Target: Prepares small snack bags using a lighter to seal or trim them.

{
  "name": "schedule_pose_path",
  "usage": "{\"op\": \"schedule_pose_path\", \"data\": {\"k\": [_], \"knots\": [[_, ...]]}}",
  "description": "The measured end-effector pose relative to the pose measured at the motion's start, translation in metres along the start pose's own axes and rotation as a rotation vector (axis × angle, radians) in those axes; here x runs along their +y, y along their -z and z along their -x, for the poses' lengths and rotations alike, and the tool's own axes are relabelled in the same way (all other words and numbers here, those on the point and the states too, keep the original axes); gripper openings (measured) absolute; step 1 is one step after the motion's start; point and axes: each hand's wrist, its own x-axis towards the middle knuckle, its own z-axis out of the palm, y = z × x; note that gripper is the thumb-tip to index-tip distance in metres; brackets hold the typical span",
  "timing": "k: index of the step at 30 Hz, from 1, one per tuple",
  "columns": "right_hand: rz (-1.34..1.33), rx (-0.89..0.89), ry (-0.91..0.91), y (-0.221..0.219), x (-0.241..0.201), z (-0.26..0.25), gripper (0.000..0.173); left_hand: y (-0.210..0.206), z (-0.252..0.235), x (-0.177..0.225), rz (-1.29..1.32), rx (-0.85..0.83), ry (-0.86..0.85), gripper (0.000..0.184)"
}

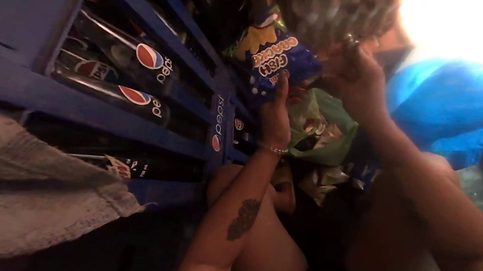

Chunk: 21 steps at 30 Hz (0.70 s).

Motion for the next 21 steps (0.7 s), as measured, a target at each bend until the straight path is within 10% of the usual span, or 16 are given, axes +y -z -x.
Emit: {"op": "schedule_pose_path", "data": {"k": [7, 11, 16, 19, 21], "knots": [[0.1, -0.088, 0.238, -0.001, -0.001, 0.0, 0.029, -0.003, 0.005, 0.005, 0.034, -0.085, -0.004, 0.021], [0.139, -0.013, 0.245, 0.003, -0.001, -0.001, 0.016, 0.013, -0.001, 0.01, -0.107, -0.282, -0.022, 0.047], [0.067, 0.132, 0.024, 0.017, -0.002, -0.005, 0.016, 0.033, -0.016, 0.017, -0.338, 0.029, -0.436, 0.017], [-0.044, 0.113, -0.094, 0.022, -0.004, -0.008, 0.013, 0.044, -0.025, 0.021, -0.419, -0.095, -0.379, 0.084], [-0.114, 0.097, -0.127, 0.02, -0.007, -0.006, 0.009, 0.037, -0.023, 0.022, -0.375, -0.218, -0.228, 0.098]]}}
